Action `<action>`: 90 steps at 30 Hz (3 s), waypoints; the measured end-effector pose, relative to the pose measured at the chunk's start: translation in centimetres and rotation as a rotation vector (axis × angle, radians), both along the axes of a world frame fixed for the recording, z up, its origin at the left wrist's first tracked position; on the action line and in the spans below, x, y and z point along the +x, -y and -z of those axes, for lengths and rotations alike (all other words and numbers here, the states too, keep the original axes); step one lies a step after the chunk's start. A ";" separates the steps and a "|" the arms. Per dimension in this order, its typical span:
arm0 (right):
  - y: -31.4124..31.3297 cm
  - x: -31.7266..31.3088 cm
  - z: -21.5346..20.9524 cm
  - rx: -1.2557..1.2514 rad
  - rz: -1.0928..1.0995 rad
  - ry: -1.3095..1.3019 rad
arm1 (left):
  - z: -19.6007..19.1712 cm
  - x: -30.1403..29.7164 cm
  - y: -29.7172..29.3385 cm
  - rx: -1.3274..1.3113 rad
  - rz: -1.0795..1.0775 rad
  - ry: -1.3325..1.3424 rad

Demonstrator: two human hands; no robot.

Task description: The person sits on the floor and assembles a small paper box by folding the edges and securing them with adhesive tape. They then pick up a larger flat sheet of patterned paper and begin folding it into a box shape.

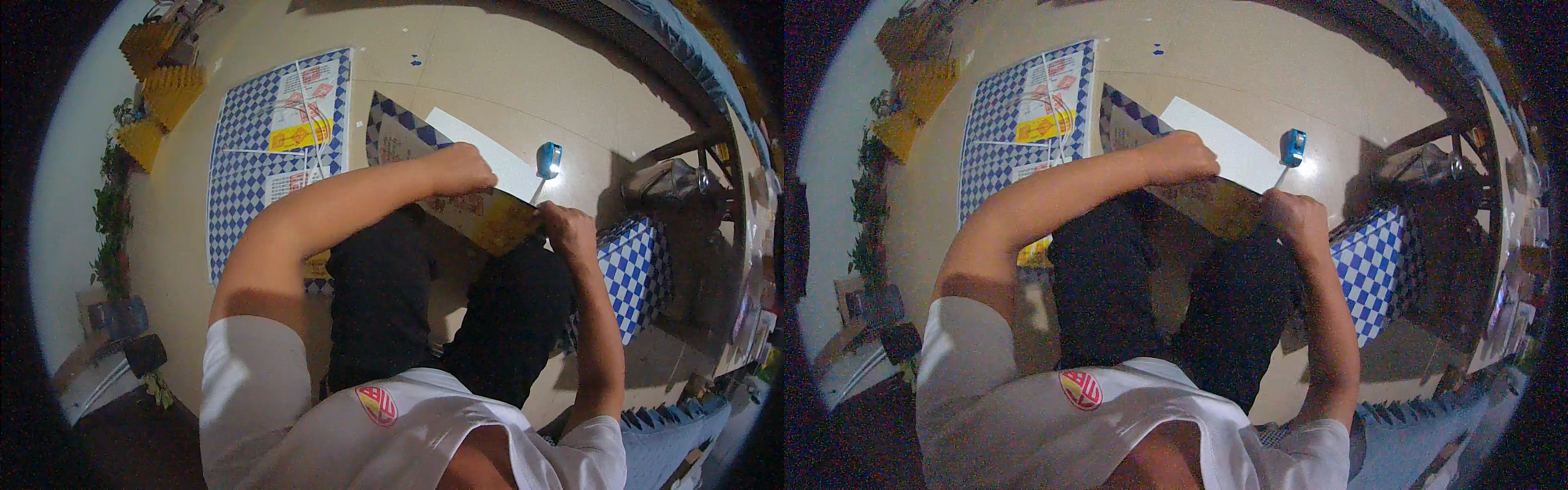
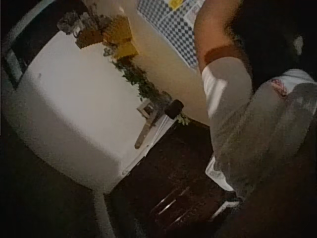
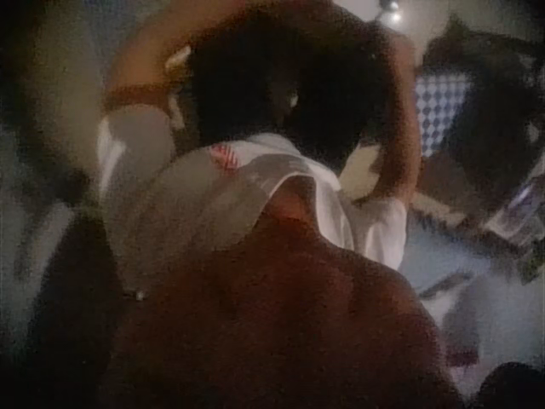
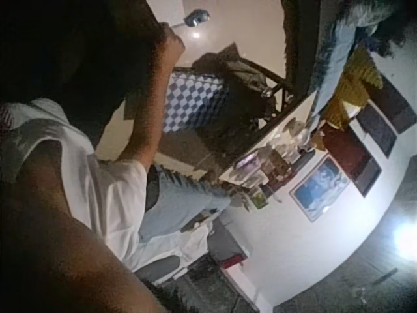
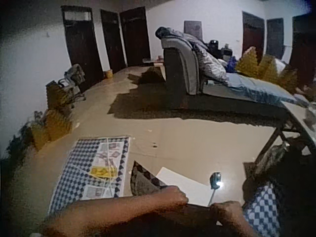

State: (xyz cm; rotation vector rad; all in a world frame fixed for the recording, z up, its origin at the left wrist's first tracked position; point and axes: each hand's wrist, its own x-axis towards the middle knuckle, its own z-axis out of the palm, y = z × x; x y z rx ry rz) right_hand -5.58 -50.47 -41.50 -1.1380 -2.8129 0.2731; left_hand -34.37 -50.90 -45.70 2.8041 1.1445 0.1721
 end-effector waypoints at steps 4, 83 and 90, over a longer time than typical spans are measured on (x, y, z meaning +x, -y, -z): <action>-0.4 0.8 0.6 0.003 -0.018 -0.122 | 1.2 -4.8 1.5 0.037 -0.056 0.166; -0.6 6.0 -11.0 -0.316 0.357 -0.227 | -10.9 -4.6 9.0 0.051 -0.695 0.523; 1.2 -2.4 -13.1 -0.164 0.044 -0.190 | -10.6 -4.6 8.3 0.060 -0.688 0.505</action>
